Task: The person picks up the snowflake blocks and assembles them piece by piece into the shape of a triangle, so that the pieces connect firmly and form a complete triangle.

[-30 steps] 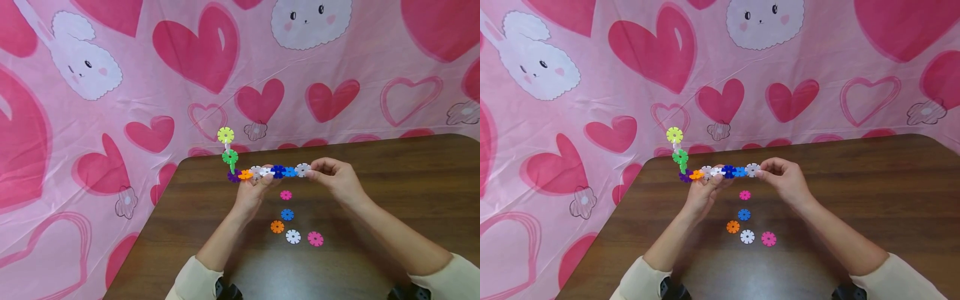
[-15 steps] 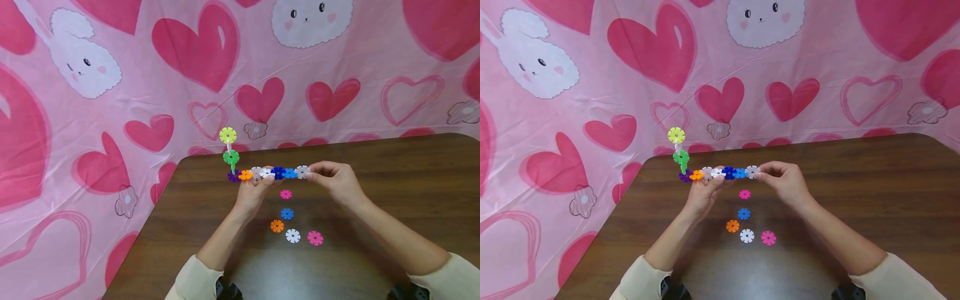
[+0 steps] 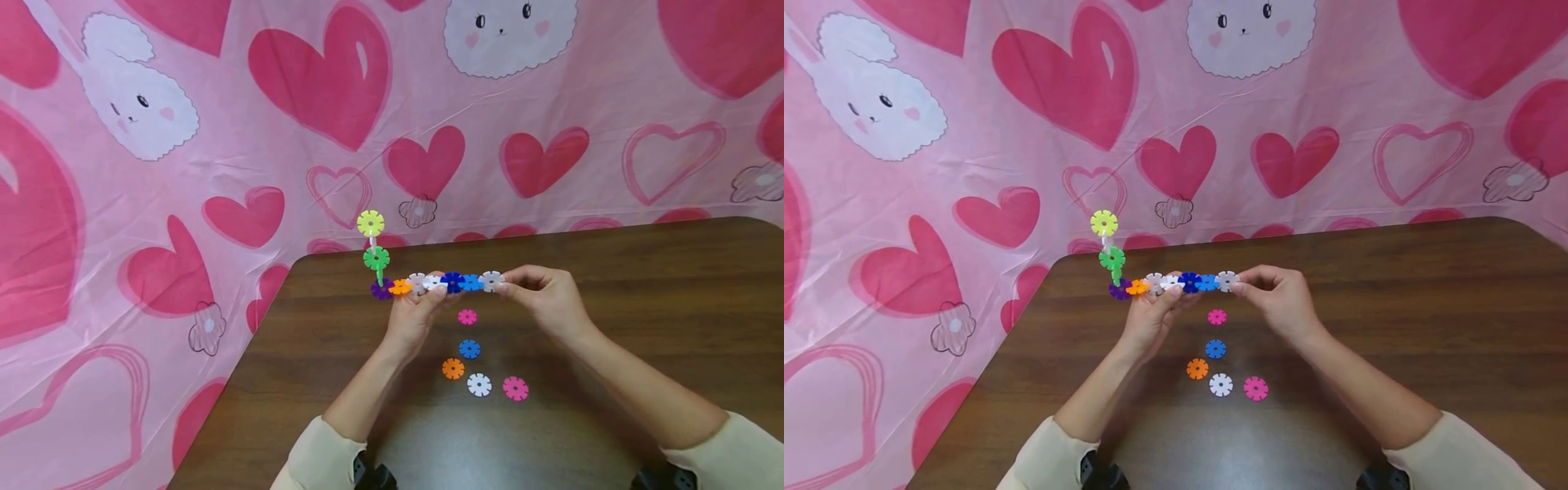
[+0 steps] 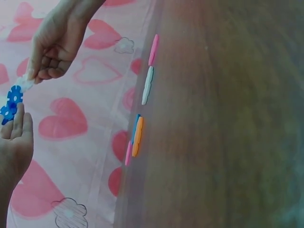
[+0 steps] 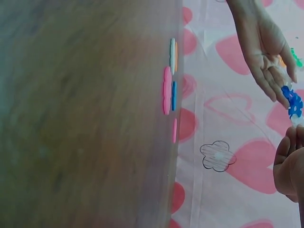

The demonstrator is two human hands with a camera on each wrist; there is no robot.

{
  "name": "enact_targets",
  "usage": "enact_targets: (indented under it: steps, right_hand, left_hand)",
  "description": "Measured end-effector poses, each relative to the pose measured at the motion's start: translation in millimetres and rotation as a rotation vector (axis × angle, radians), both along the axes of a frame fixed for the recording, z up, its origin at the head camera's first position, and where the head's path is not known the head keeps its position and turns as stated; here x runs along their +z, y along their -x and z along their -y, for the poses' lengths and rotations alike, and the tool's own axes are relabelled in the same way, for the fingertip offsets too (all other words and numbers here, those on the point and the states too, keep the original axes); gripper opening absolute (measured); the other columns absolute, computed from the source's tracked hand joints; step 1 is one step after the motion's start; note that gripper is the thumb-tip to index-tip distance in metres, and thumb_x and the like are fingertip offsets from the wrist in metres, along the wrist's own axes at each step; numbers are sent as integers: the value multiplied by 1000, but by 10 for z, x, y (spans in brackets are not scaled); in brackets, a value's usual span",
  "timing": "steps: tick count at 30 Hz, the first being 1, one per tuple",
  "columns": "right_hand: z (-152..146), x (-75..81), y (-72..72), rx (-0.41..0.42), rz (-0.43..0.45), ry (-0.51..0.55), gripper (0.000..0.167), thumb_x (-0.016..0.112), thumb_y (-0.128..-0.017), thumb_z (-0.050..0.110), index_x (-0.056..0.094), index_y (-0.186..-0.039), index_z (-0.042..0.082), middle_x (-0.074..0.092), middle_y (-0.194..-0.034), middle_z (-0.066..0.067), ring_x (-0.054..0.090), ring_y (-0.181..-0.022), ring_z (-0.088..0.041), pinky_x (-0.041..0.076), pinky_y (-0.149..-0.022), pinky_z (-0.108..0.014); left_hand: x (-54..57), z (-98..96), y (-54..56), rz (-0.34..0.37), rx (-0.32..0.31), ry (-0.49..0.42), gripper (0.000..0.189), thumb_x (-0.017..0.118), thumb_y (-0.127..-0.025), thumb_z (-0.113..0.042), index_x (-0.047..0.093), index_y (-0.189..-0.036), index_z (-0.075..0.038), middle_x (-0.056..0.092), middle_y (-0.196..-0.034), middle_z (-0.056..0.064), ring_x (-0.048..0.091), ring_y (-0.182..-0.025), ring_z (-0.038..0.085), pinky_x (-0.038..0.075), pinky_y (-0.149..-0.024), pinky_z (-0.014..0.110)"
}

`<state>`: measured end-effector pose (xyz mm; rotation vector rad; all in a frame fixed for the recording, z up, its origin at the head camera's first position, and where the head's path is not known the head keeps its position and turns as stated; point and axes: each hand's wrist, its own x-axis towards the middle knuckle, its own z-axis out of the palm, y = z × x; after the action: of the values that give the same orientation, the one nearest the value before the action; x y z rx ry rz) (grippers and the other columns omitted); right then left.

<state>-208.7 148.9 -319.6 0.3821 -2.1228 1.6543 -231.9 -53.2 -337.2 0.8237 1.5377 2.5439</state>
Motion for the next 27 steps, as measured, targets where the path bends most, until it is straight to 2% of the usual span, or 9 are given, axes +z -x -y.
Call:
enact_targets:
  steps: [9,16,20,27]
  right_hand:
    - [-13,-38,40,66,26,37,14,70,-81,4,67,-84,-9,66,-67,7,58,-62,-8,45,-52,-20]
    - [-15,-16,15,73,7,-56,13,71,-81,5,69,-87,-6,65,-71,7,55,-63,-8,45,-52,-20]
    - [-15,1,10,60,-9,-106,11,72,-80,5,70,-86,-4,66,-71,5,55,-62,-8,45,-51,-20]
    - [-20,28,15,26,-66,-211,7,73,-78,4,71,-82,-1,67,-71,-2,54,-60,-6,44,-50,-18]
  left_hand:
    - [25,33,8,-27,-4,25,12,49,-92,3,57,-101,0,68,-95,2,65,-94,21,41,-95,44]
    - [28,64,16,-10,-1,19,15,46,-92,7,58,-99,0,67,-93,1,66,-90,20,43,-93,42]
    - [24,73,25,-1,2,40,15,48,-92,6,58,-98,-2,66,-93,1,66,-89,16,41,-94,46]
    - [15,91,32,22,28,113,13,48,-91,7,54,-102,9,66,-92,0,66,-86,14,36,-96,53]
